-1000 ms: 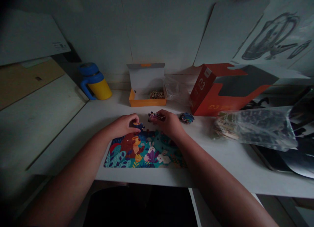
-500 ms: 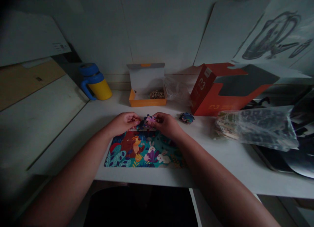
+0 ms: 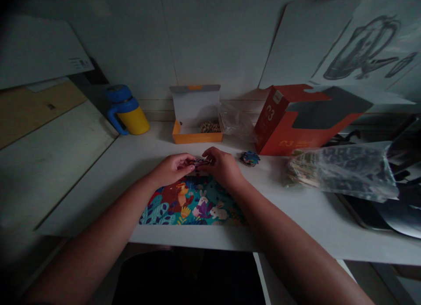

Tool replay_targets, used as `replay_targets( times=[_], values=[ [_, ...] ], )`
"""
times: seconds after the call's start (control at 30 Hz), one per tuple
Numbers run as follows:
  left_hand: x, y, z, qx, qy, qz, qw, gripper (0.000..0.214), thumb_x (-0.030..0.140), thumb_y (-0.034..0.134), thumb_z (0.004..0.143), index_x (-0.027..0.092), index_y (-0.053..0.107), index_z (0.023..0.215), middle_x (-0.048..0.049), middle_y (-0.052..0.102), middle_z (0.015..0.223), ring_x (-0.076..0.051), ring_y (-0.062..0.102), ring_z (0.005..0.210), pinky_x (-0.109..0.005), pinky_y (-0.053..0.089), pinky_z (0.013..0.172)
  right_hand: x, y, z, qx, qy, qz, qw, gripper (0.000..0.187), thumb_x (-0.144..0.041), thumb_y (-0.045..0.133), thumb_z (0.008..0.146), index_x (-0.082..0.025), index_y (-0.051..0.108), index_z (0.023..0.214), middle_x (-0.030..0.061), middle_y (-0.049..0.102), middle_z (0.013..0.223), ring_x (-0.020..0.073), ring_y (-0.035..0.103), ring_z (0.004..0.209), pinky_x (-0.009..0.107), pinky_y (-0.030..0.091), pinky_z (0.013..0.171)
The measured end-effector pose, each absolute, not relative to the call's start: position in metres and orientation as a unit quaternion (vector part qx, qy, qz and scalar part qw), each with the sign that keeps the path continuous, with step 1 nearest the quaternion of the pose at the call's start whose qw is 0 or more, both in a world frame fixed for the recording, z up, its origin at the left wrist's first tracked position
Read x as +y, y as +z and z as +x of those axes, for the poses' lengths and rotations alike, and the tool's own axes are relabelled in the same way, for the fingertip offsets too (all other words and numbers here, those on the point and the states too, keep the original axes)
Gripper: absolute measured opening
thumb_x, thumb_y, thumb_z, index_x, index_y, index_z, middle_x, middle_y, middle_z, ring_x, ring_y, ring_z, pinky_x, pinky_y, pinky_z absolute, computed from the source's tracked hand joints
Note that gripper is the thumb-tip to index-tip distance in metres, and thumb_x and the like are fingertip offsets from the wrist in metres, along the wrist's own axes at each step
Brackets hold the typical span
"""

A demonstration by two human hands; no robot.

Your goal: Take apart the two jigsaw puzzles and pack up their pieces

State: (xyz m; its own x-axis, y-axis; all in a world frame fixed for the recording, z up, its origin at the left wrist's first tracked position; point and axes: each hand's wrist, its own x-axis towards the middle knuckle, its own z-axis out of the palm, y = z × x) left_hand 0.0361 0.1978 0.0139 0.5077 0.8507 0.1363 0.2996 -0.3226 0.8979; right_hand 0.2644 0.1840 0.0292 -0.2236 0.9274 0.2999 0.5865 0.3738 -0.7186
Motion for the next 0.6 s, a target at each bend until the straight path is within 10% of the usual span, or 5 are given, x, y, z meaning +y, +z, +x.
replay_targets(
  times=[0.6],
  values=[
    [0.201, 0.009, 0.046, 0.413, 0.374, 0.741, 0.375, 0.020, 0.030, 0.057, 0.100, 0.023, 0.057, 0.118, -0.0062, 0.075, 0.112, -0.021, 0.071, 0.108, -0.036, 0.053, 0.099, 0.188, 0.029, 0.267, -0.781, 0.199, -0.487, 0.337, 0.018, -0.035, 0.068, 0.095, -0.022, 0.073, 0.106, 0.0046, 0.075, 0.096, 0.0168, 0.066, 0.075, 0.028, 0.049, 0.071]
  ],
)
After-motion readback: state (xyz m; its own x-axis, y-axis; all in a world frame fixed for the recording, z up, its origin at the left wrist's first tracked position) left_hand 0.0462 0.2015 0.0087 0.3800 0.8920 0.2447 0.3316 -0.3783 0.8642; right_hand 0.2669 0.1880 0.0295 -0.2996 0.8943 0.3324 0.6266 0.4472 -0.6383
